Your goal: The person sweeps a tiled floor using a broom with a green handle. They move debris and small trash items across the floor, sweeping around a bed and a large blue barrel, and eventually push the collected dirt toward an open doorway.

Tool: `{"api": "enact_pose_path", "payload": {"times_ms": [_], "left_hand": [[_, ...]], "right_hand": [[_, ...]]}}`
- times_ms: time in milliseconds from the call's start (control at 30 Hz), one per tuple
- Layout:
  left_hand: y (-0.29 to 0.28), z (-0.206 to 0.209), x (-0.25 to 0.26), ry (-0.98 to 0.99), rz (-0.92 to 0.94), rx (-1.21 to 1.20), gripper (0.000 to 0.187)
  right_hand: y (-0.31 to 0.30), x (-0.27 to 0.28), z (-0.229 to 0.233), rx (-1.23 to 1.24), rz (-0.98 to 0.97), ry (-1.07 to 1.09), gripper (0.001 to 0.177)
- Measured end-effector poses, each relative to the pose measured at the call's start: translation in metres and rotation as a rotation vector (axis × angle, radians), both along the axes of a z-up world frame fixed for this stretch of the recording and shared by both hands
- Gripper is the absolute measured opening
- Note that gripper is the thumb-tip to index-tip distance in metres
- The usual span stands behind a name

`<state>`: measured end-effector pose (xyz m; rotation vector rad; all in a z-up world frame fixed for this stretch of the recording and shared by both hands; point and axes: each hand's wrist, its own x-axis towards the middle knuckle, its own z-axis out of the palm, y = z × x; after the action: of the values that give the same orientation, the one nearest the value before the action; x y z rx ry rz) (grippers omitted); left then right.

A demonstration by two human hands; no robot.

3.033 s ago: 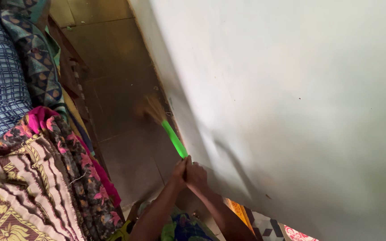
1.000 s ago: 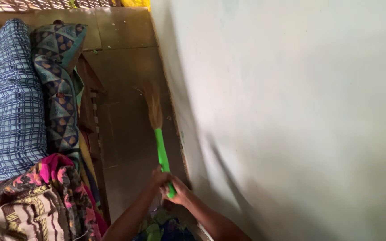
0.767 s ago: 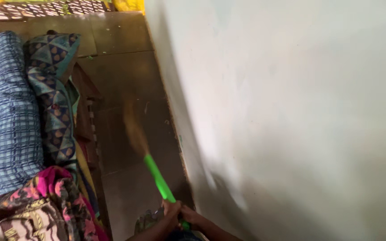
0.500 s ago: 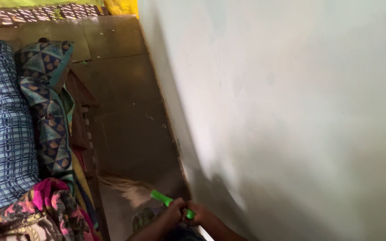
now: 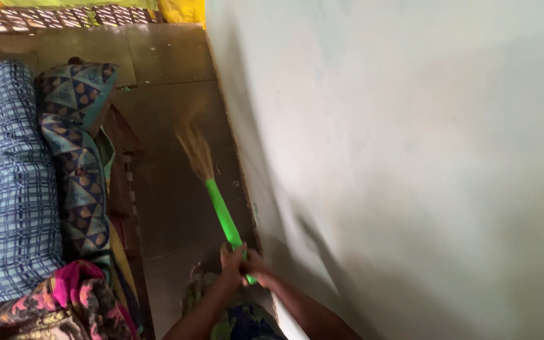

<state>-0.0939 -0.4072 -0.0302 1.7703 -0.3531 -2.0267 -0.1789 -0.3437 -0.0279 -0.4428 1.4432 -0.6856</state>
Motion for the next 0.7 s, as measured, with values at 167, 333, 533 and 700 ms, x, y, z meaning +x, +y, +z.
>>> {"api": "enact_pose_path", "payload": {"times_ms": [167,333,533,700], "left_hand": [[0.035,-0.001,-0.005,-0.066,0.002,0.290,0.058],[0.000,0.003,-0.007,-0.059,0.108,0.394,0.028],[-0.116,0.005,0.006,0.047,0.113,0.336,0.011],[-0.192,0.002,0.021,0.013,-0.066,0.157,0.024]], "right_hand": [[0.024,-0.030,0.018,0.182,0.174,-0.178,0.015],[-0.025,-0.029,0.016,0.548,-0.366,-0.895,0.018],[-0.141,0.001,-0.004,0.567,-0.484,-0.512,0.024],[-0.202,0.015,-0.004,0.260,-0.336,-0.321,0.023]]}}
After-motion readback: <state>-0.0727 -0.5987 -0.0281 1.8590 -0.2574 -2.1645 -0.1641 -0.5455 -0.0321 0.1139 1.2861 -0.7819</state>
